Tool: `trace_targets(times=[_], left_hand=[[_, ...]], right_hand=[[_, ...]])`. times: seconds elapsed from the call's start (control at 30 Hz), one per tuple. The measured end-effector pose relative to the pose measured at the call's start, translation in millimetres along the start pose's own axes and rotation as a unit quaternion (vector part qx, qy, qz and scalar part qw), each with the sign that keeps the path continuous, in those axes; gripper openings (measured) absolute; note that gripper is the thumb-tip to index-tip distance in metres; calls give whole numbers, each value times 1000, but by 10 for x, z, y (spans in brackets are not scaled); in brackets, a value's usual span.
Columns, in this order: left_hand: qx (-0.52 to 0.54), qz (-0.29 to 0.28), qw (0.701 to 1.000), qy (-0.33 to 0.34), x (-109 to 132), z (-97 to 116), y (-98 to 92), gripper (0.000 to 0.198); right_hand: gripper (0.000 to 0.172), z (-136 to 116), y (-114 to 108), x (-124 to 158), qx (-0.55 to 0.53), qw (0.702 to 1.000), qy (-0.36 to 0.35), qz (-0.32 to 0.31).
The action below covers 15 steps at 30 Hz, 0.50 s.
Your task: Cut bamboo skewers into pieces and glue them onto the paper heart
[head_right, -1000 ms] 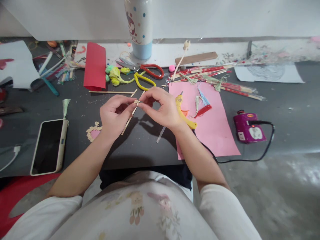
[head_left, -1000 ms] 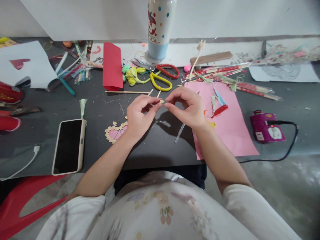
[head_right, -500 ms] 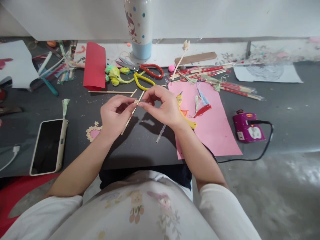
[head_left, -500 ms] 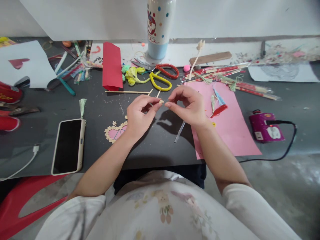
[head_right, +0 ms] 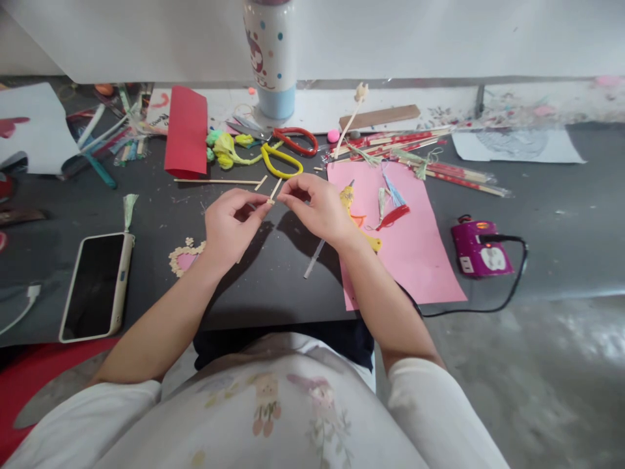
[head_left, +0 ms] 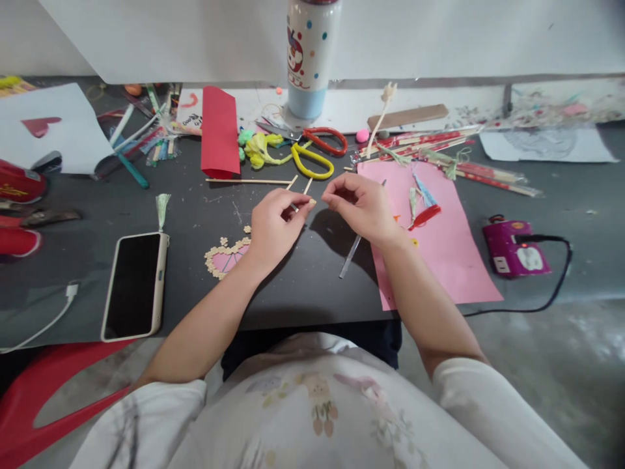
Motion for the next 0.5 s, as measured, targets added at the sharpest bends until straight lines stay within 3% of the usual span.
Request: trace_targets(times=[0.5], left_hand=[[-88,-11,995,46,58,90,59,10]], right_hand=[[12,58,140,11,7,999,-4,-38]])
Point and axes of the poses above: each hand's wrist, its own x-axis away from the middle knuckle, its own y-axis out of the palm, z = x × y, the point moved 10 cm from there along -x, towards the middle knuckle, and after that the axes turned 12 degrees about -y, right-handed, at the moved point
